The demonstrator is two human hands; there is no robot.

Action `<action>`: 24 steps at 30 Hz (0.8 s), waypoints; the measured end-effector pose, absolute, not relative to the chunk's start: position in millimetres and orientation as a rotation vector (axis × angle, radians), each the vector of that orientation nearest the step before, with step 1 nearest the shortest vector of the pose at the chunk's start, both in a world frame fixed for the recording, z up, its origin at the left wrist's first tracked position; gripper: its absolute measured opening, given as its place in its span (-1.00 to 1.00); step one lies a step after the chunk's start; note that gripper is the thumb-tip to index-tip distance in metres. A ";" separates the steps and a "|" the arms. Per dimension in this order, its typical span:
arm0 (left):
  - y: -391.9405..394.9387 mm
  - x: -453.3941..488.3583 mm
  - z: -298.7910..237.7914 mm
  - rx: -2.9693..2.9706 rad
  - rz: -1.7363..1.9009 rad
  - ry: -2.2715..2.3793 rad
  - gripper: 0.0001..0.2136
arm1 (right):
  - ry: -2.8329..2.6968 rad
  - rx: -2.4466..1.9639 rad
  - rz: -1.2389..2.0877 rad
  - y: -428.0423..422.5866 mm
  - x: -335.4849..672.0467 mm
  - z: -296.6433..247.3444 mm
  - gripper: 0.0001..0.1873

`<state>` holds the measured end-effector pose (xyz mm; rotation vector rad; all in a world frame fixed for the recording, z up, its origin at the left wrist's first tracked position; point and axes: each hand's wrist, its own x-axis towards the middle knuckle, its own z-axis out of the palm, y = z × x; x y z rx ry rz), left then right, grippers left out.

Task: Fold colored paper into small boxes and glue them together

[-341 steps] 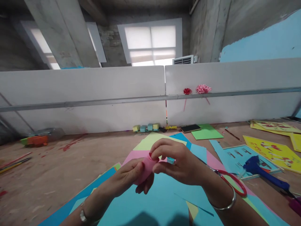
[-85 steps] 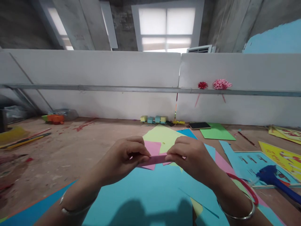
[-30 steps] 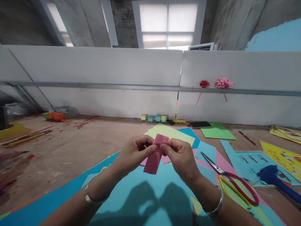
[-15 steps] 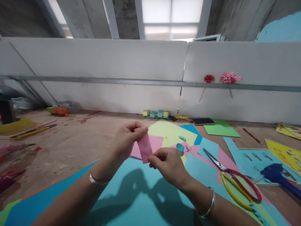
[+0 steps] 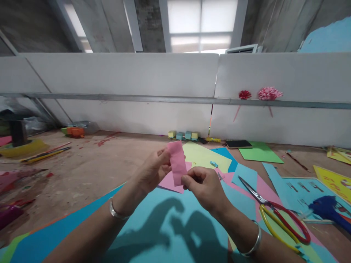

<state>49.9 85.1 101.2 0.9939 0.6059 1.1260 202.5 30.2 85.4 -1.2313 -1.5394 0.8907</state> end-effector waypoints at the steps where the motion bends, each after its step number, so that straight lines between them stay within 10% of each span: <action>1: 81.2 52.4 98.5 1.021 1.073 0.604 -0.65 | -1.531 -1.223 0.867 30.1 202.4 84.2 -0.77; 13: 104.3 29.7 112.8 0.948 1.209 0.724 -0.72 | -1.784 -1.267 0.785 29.3 204.2 91.0 -0.79; 19: 129.3 -15.1 137.9 0.747 1.680 0.634 -0.78 | -1.558 -1.000 1.421 33.8 210.7 76.3 -0.76; 24: 102.8 18.7 115.7 1.216 0.949 0.587 -0.60 | -1.280 -0.735 1.637 45.9 205.2 52.4 -0.50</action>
